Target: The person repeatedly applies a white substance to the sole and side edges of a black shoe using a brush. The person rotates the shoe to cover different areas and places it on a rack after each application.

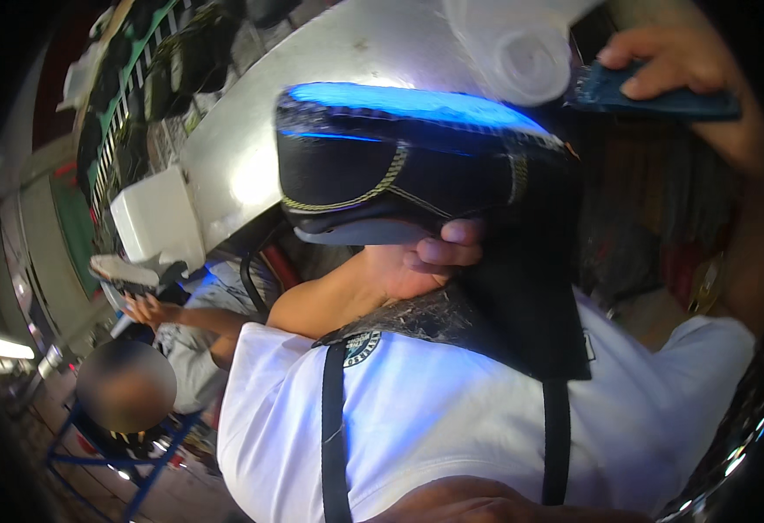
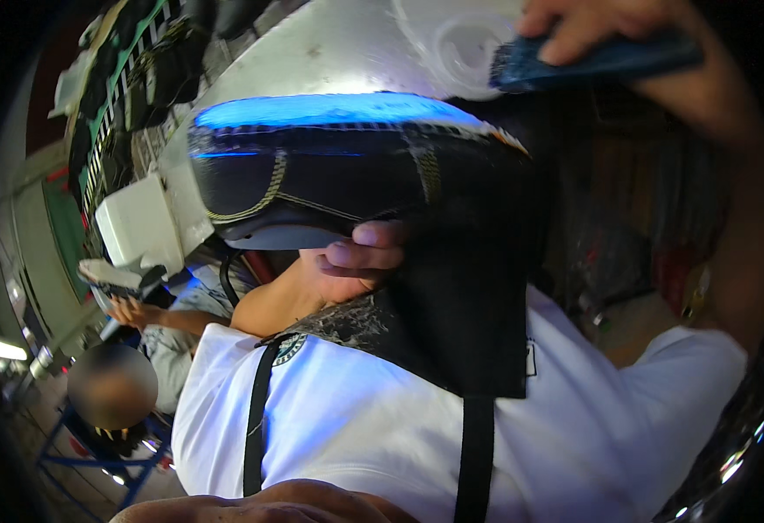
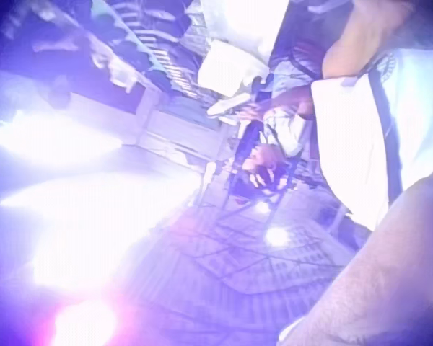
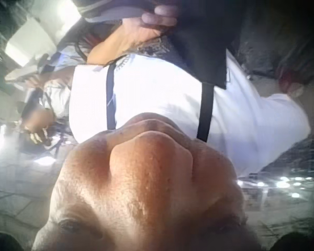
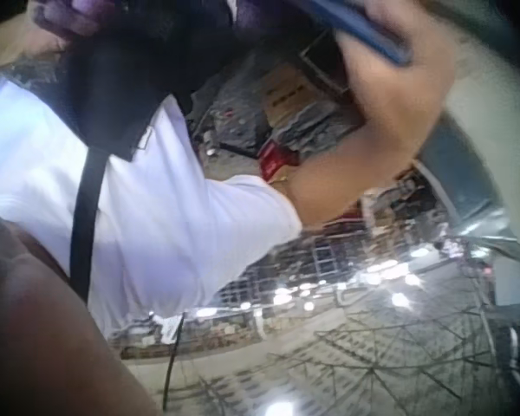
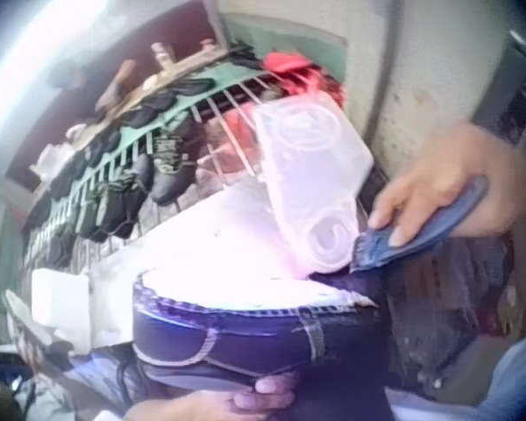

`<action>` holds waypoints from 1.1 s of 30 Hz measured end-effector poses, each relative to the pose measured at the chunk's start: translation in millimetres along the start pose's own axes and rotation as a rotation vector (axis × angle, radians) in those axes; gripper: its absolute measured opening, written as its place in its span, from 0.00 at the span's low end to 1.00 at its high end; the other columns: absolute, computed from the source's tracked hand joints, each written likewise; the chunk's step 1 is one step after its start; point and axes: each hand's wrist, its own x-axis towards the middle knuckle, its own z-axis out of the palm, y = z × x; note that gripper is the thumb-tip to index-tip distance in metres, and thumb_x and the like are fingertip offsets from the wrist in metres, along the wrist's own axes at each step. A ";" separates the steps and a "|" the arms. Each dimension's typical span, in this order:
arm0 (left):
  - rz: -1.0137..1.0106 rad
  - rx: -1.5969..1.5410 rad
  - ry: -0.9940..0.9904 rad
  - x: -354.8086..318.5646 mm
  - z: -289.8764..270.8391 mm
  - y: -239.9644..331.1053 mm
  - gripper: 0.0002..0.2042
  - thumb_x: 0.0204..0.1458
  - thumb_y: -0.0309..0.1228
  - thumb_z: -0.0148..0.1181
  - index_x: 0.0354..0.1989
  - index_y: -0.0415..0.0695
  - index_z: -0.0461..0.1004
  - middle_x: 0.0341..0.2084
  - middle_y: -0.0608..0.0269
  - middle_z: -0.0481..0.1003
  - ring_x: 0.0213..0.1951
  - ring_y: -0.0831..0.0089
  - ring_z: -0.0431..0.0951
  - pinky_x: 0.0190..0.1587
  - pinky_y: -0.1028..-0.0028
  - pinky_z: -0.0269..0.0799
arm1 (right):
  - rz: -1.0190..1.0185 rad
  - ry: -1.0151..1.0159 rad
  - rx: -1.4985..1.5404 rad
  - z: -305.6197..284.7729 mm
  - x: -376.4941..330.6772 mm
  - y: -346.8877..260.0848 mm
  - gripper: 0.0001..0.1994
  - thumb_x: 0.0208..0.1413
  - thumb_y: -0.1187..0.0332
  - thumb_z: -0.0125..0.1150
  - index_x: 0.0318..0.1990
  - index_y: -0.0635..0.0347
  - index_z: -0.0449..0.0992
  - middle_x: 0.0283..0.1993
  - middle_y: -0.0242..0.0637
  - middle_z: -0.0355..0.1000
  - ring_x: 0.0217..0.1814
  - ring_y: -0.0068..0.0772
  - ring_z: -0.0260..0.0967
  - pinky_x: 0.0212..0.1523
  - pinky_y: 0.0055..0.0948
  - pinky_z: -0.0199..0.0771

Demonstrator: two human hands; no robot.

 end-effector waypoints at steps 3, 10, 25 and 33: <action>0.023 -0.005 -0.086 0.3 -6.0 -6.0 0.23 0.62 0.46 0.47 0.58 0.41 0.65 0.33 0.51 0.66 0.29 0.68 0.69 0.22 0.81 0.74 | 0.145 0.249 0.154 14.5 -16.9 -0.6 0.15 0.58 0.79 0.53 0.51 0.64 0.77 0.61 0.55 0.68 0.62 0.47 0.70 0.58 0.37 0.74; -0.040 -0.037 -0.317 7.5 -14.7 0.4 0.23 0.59 0.46 0.53 0.55 0.41 0.69 0.36 0.53 0.67 0.32 0.71 0.69 0.26 0.83 0.75 | 0.071 0.883 0.682 95.1 -34.1 20.6 0.18 0.55 0.87 0.54 0.53 0.69 0.76 0.63 0.60 0.67 0.61 0.53 0.69 0.55 0.44 0.77; 0.064 -0.025 -0.208 4.3 -4.1 -10.0 0.23 0.62 0.46 0.50 0.56 0.41 0.68 0.36 0.52 0.67 0.32 0.70 0.69 0.26 0.82 0.76 | 0.085 1.019 0.792 115.5 -39.9 28.3 0.18 0.55 0.88 0.53 0.52 0.68 0.77 0.62 0.59 0.67 0.59 0.51 0.71 0.55 0.41 0.78; 0.078 -0.010 -0.178 1.6 -1.3 -11.2 0.22 0.62 0.46 0.49 0.57 0.42 0.68 0.35 0.52 0.67 0.31 0.70 0.68 0.25 0.82 0.75 | 0.142 1.021 0.801 117.2 -32.0 27.2 0.17 0.55 0.88 0.53 0.52 0.69 0.77 0.62 0.60 0.67 0.60 0.51 0.70 0.55 0.41 0.79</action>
